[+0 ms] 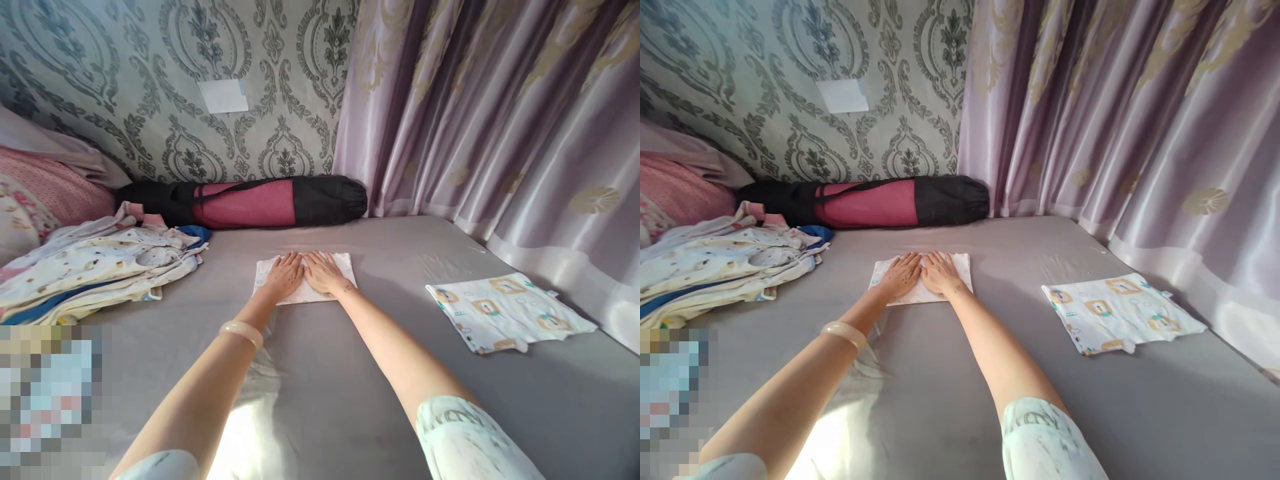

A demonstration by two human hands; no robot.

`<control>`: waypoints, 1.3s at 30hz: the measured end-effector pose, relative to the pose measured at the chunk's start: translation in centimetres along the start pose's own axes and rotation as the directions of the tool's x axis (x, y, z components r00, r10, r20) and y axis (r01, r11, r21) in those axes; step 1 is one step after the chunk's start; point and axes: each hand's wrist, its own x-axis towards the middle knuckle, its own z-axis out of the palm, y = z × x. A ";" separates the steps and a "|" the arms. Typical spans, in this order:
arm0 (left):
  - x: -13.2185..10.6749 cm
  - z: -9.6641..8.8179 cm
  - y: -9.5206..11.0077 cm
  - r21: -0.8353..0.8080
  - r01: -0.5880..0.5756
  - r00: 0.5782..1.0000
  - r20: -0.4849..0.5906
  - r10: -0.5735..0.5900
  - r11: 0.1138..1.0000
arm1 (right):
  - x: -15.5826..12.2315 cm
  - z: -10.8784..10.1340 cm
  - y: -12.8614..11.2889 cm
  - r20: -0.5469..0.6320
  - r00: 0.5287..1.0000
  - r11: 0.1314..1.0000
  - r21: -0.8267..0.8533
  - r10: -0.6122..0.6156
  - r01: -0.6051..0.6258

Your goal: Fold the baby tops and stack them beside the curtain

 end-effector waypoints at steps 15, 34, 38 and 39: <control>-5.7 -1.4 0.1 0.020 -0.052 0.998 0.020 0.052 0.998 | -4.7 -0.6 -1.2 -0.018 1.000 0.999 -0.036 0.021 -0.022; -5.1 -0.8 -3.7 -0.047 0.134 0.990 0.044 -0.132 0.990 | -4.7 -0.7 3.5 -0.061 0.970 0.969 -0.064 0.235 -0.238; -5.0 -0.7 -3.5 -0.023 0.149 0.987 0.058 -0.147 0.989 | -4.6 -0.5 3.4 -0.066 0.970 0.969 -0.065 0.236 -0.240; -5.0 -0.7 -3.4 -0.010 0.156 0.986 0.062 -0.155 0.988 | -4.6 -0.5 3.3 -0.057 0.970 0.968 -0.064 0.238 -0.241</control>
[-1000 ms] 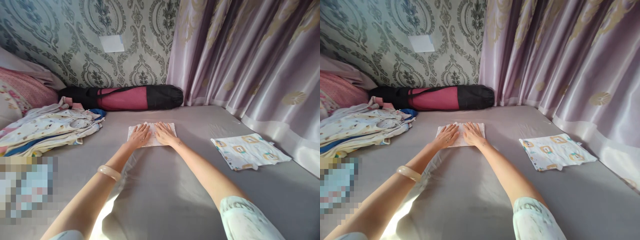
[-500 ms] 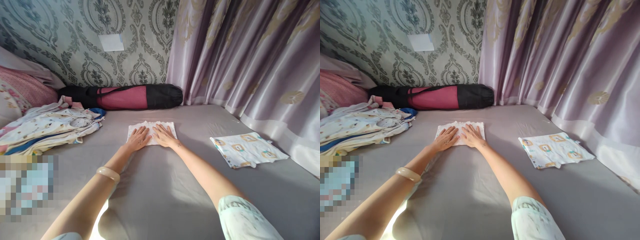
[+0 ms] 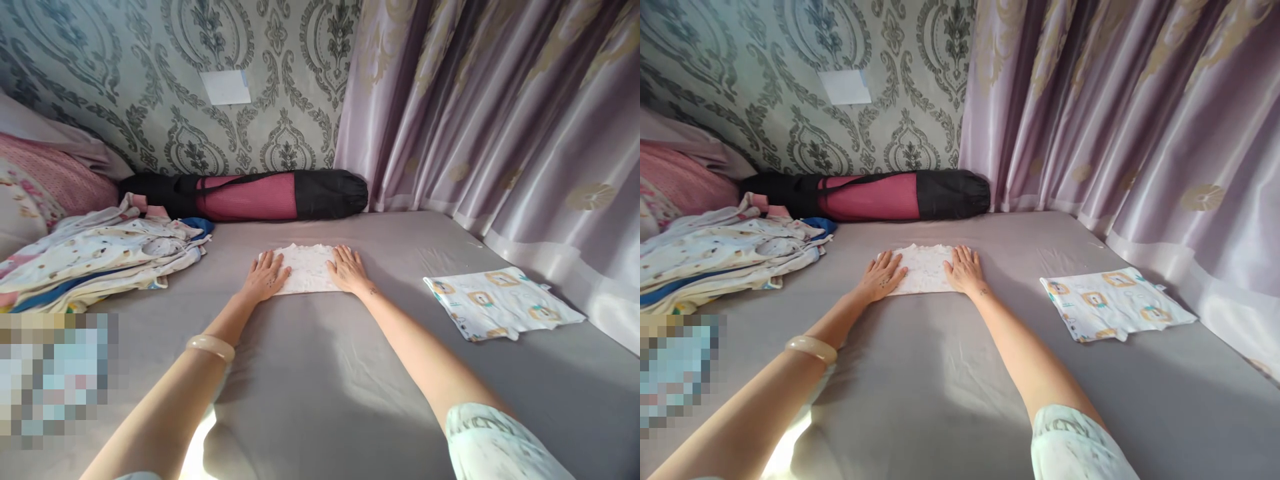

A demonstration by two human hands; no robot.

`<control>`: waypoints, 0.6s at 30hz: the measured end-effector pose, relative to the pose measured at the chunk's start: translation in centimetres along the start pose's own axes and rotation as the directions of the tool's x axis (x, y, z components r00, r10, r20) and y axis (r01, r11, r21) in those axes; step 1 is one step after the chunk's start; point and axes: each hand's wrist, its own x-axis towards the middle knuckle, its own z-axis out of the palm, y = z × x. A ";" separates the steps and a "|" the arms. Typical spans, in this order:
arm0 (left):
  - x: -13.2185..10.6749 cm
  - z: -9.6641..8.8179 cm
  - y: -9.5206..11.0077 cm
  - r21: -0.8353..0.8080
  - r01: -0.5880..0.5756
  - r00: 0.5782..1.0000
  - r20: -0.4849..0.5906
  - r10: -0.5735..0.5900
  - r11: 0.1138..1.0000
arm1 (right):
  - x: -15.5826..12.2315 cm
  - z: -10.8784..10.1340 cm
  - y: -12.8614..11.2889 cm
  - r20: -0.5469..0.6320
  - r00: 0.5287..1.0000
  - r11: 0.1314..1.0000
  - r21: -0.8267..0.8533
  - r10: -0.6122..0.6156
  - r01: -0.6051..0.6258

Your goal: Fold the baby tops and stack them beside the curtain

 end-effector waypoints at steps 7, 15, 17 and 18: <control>0.6 -1.5 -0.2 0.065 -0.083 0.995 -0.048 0.086 0.994 | 0.6 -1.4 0.7 0.008 0.999 0.999 -0.007 -0.047 0.047; 4.2 -4.8 -1.9 0.204 -0.052 0.995 0.096 0.033 0.978 | 3.9 -3.8 2.6 0.093 0.987 0.990 -0.038 -0.131 0.135; 5.0 -5.2 -2.4 0.184 -0.065 0.992 0.118 0.044 0.981 | 4.6 -4.3 2.8 0.114 0.989 0.995 -0.007 -0.097 0.099; 5.3 -5.4 -2.5 0.165 -0.063 0.991 0.128 0.042 0.984 | 4.9 -4.5 2.9 0.126 0.988 0.996 0.006 -0.086 0.086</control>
